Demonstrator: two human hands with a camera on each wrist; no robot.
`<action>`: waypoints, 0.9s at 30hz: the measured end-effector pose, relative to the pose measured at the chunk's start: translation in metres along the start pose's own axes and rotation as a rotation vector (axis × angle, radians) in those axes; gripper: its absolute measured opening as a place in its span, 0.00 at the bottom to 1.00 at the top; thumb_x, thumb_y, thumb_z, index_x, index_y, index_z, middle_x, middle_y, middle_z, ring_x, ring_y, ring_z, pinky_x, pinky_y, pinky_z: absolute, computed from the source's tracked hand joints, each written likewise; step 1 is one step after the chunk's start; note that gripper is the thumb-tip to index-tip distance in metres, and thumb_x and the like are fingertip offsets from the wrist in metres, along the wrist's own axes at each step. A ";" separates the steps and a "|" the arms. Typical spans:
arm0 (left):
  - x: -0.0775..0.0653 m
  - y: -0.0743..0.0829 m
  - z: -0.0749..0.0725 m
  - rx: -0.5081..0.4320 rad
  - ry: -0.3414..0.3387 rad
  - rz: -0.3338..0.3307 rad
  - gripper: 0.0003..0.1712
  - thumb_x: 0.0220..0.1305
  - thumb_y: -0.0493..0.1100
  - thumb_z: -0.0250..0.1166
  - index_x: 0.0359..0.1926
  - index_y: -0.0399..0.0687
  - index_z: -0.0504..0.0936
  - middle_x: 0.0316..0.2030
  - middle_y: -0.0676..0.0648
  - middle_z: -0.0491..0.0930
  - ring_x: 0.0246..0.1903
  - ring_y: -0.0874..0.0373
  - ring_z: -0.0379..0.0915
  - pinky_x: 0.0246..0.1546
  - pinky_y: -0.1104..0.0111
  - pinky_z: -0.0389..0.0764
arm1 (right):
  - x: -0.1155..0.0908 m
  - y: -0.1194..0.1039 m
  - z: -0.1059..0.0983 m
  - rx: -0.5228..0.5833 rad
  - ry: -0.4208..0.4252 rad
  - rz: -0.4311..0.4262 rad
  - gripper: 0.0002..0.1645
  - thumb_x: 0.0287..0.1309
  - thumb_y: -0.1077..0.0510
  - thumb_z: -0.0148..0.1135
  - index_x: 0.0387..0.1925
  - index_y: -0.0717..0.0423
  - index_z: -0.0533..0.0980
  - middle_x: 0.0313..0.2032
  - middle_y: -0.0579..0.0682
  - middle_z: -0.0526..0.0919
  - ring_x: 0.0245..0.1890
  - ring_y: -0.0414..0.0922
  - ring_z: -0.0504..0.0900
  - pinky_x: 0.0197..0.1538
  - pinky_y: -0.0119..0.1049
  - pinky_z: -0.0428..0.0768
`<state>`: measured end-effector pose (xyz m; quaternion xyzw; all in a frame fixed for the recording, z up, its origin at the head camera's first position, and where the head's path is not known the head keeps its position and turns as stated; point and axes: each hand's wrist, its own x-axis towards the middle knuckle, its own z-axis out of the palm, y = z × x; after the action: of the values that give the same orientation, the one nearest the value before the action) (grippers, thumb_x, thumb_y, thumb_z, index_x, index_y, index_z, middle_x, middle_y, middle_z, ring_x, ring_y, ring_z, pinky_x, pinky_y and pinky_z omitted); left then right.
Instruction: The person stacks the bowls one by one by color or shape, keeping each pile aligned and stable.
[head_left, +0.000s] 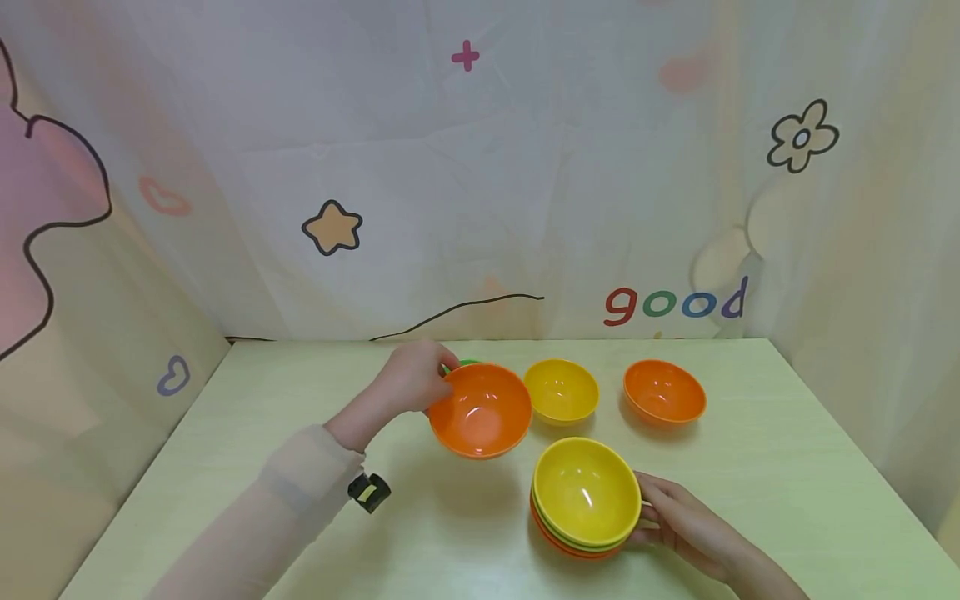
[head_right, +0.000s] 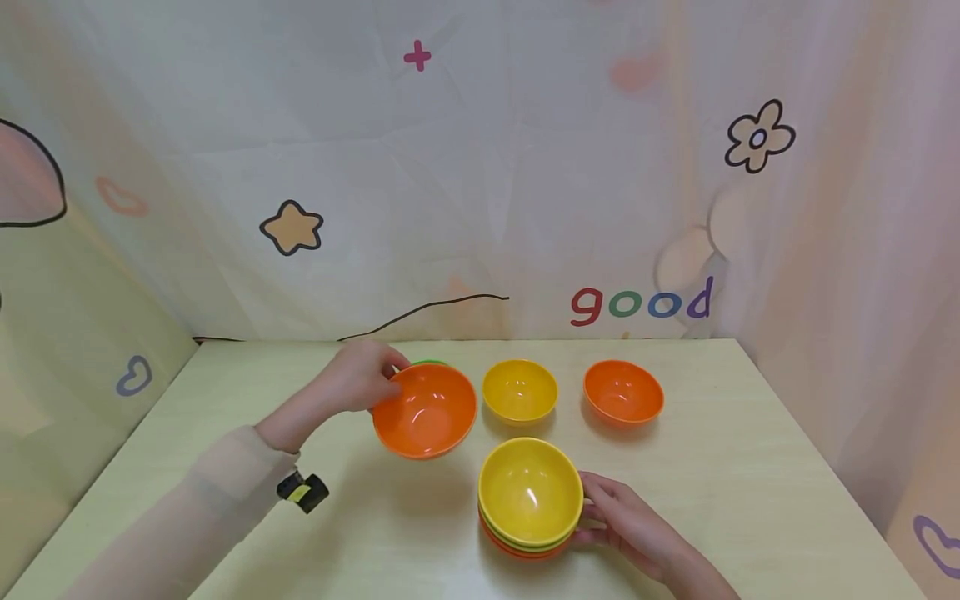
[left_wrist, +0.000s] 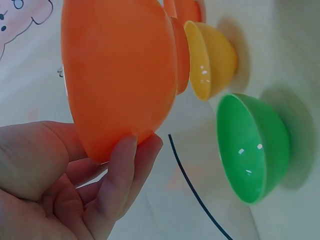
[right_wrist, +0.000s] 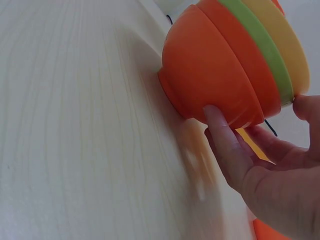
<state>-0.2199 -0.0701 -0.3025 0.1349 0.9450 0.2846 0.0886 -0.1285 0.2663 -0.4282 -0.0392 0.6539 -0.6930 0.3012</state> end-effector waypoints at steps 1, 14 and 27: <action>0.001 0.003 0.000 0.000 0.000 0.007 0.16 0.52 0.30 0.63 0.44 0.39 0.82 0.31 0.44 0.79 0.18 0.58 0.74 0.18 0.74 0.79 | 0.000 0.000 0.000 0.000 0.001 0.002 0.45 0.67 0.41 0.42 0.67 0.72 0.43 0.61 0.54 0.68 0.50 0.42 0.77 0.53 0.44 0.78; 0.001 0.036 0.010 0.008 -0.029 0.095 0.13 0.52 0.31 0.64 0.40 0.41 0.84 0.33 0.45 0.79 0.20 0.57 0.73 0.19 0.76 0.78 | -0.001 -0.002 0.000 -0.001 0.001 0.008 0.46 0.67 0.40 0.41 0.67 0.72 0.43 0.61 0.54 0.69 0.50 0.42 0.77 0.53 0.43 0.78; 0.002 0.050 0.031 0.037 -0.073 0.182 0.14 0.53 0.32 0.62 0.42 0.43 0.84 0.32 0.47 0.80 0.23 0.58 0.73 0.21 0.75 0.77 | -0.002 0.000 -0.001 0.016 -0.032 -0.014 0.45 0.68 0.42 0.41 0.67 0.73 0.43 0.60 0.50 0.70 0.50 0.41 0.76 0.54 0.44 0.77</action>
<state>-0.2042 -0.0139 -0.3000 0.2320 0.9300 0.2689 0.0944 -0.1271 0.2677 -0.4278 -0.0527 0.6432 -0.6994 0.3071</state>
